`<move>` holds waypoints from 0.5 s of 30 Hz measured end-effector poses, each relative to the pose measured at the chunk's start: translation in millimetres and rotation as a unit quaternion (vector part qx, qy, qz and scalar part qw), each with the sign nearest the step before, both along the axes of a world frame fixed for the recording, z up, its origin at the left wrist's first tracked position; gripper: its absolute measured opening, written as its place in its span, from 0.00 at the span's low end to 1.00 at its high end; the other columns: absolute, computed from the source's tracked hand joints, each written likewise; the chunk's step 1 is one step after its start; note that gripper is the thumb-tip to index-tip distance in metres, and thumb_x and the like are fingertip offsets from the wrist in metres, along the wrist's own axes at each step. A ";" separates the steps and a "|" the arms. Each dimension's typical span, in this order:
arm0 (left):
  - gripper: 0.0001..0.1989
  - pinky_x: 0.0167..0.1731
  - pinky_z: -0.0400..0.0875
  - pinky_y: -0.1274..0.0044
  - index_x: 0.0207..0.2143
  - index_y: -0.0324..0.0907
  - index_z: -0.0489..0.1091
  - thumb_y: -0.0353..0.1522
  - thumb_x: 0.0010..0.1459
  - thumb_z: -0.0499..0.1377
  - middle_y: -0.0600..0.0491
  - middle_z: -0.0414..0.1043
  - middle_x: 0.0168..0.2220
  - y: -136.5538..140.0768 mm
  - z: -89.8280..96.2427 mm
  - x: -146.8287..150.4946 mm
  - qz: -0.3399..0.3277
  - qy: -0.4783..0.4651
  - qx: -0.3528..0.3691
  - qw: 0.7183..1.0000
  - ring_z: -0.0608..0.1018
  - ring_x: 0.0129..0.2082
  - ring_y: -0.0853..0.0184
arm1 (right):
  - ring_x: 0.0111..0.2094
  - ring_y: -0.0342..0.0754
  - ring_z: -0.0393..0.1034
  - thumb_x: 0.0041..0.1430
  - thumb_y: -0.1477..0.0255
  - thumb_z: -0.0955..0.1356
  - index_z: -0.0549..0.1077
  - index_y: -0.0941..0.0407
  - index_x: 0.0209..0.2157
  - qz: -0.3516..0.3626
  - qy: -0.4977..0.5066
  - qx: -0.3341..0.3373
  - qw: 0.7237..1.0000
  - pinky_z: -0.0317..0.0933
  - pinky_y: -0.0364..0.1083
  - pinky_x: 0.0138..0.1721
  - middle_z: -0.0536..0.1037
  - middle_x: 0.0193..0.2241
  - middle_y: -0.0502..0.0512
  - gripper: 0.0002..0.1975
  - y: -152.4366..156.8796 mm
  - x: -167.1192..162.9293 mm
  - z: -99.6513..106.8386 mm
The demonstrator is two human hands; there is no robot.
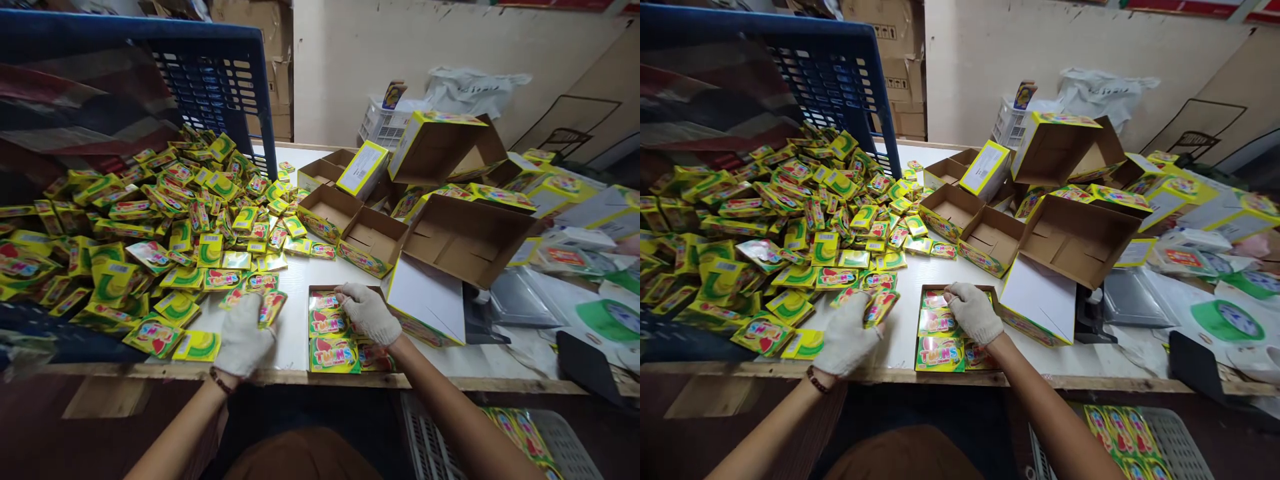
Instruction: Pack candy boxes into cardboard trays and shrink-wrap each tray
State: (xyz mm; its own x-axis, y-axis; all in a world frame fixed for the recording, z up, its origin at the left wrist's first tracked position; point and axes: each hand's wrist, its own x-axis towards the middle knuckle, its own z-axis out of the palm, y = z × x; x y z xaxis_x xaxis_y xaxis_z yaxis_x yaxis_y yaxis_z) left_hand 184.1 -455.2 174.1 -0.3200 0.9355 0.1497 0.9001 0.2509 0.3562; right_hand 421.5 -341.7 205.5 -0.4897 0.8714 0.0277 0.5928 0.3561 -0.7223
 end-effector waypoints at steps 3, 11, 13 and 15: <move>0.28 0.42 0.70 0.66 0.55 0.41 0.63 0.29 0.50 0.57 0.43 0.71 0.44 8.4 -2.0 24.4 -0.129 0.063 0.131 0.981 0.74 0.43 0.56 | 0.37 0.50 0.73 0.62 0.65 0.62 0.73 0.59 0.48 0.001 0.067 -0.092 0.993 0.67 0.50 0.40 0.78 0.40 0.58 0.18 3.5 -18.4 4.1; 0.23 0.48 0.70 0.63 0.51 0.39 0.70 0.35 0.52 0.61 0.40 0.71 0.50 27.7 8.2 11.2 -0.163 0.124 0.098 0.974 0.73 0.49 0.51 | 0.44 0.50 0.72 0.54 0.76 0.66 0.73 0.59 0.51 0.095 0.073 -0.085 0.989 0.65 0.49 0.50 0.78 0.45 0.57 0.21 19.6 -32.2 4.5; 0.25 0.49 0.69 0.60 0.51 0.37 0.69 0.40 0.54 0.60 0.37 0.69 0.52 22.2 12.5 4.8 -0.147 0.125 0.072 0.979 0.72 0.52 0.47 | 0.51 0.51 0.70 0.55 0.78 0.66 0.75 0.57 0.50 0.082 0.050 -0.058 0.994 0.61 0.50 0.56 0.76 0.50 0.57 0.20 19.4 -25.3 7.8; 0.28 0.53 0.66 0.57 0.55 0.37 0.65 0.44 0.57 0.57 0.35 0.66 0.56 17.0 11.9 -0.8 -0.153 0.100 0.091 0.979 0.70 0.55 0.45 | 0.51 0.50 0.70 0.56 0.78 0.66 0.75 0.57 0.49 0.094 0.044 -0.051 0.993 0.60 0.48 0.56 0.77 0.49 0.56 0.19 16.0 -21.4 14.2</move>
State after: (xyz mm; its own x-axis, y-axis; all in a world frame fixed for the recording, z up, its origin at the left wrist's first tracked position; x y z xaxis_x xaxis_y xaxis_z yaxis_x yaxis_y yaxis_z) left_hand 183.3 -438.2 185.9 0.0248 0.9349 0.3540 0.9795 -0.0935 0.1785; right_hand 400.1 -325.7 219.7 -0.6443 0.7648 -0.0065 0.4554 0.3768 -0.8066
